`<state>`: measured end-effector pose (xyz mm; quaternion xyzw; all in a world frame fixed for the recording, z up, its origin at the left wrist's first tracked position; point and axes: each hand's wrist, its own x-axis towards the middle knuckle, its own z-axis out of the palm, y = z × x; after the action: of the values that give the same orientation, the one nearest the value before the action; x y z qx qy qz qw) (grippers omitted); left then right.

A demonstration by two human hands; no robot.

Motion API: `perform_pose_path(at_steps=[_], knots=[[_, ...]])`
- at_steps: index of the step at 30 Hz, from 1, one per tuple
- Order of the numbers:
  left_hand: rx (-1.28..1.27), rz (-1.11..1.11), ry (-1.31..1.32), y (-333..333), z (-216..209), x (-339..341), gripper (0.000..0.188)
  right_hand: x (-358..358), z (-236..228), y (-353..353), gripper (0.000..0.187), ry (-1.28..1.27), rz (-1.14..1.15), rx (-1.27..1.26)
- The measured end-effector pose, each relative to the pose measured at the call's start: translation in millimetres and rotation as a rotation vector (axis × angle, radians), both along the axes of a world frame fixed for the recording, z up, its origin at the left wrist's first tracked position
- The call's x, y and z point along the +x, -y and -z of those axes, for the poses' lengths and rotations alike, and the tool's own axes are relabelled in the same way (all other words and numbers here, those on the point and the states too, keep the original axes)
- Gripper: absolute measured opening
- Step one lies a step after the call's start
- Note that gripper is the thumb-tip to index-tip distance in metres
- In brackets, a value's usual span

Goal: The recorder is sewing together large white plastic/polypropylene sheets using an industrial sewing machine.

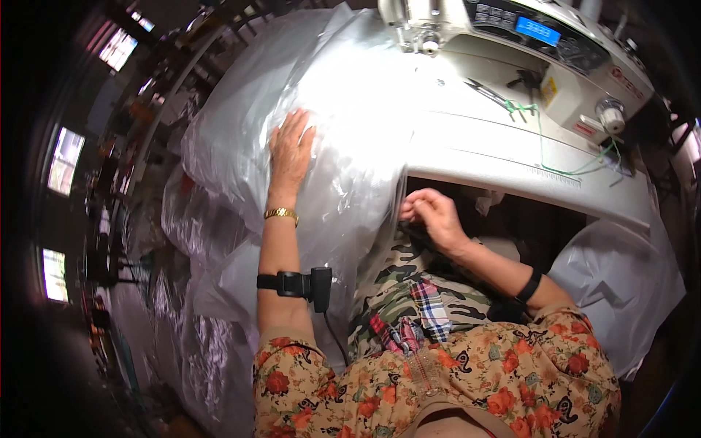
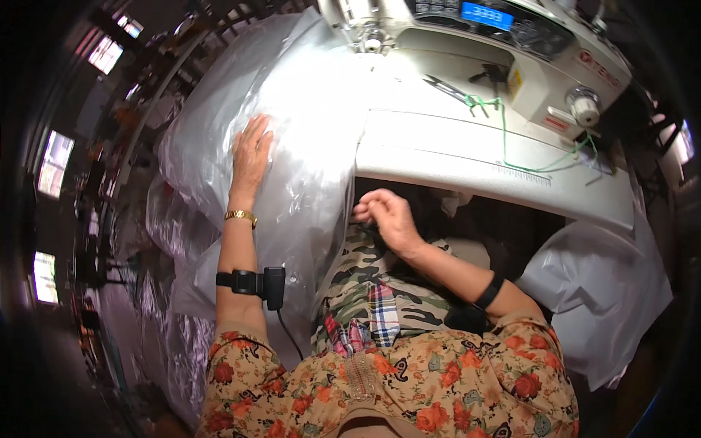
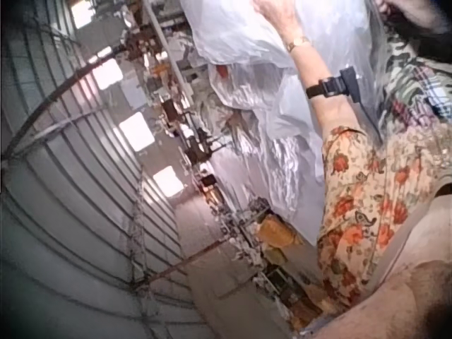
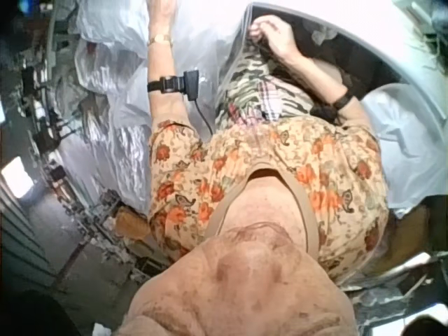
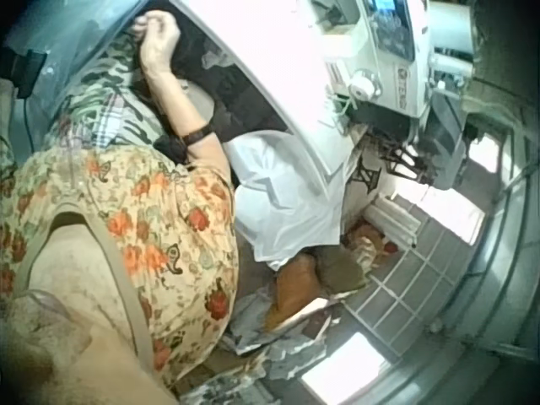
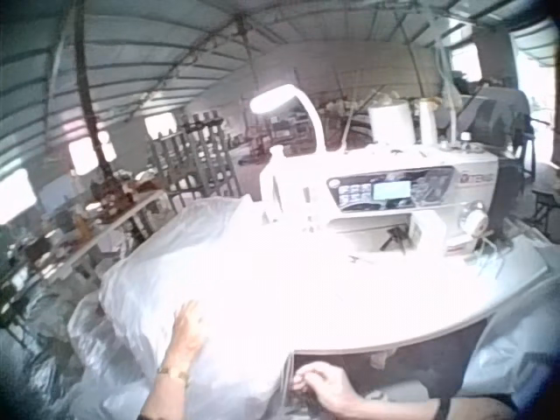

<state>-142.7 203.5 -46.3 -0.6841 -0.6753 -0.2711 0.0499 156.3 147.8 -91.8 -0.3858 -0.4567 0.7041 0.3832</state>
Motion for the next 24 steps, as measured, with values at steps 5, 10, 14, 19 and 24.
perform_pose_path(at_steps=[5,10,14,19,24], knots=[[-0.043,-0.035,0.018,0.2,0.3,0.7,0.046,-24.1,-23.0,42.8,0.038,-0.100,-0.595,0.557],[-0.024,-0.020,-0.007,0.6,1.2,-2.4,0.045,-22.5,-12.0,35.8,0.028,-0.054,-0.555,0.193],[-0.039,-0.031,0.010,-0.9,3.4,-2.1,0.046,-30.2,23.9,12.5,0.018,-0.058,0.013,-0.032],[-0.044,-0.024,0.002,-1.8,2.6,-1.3,0.046,-54.3,34.5,-10.7,0.026,-0.096,-0.168,-0.133],[-0.053,-0.037,0.017,-2.3,2.5,-1.9,0.046,-64.9,36.0,-12.8,0.040,-0.168,-0.664,0.096]])
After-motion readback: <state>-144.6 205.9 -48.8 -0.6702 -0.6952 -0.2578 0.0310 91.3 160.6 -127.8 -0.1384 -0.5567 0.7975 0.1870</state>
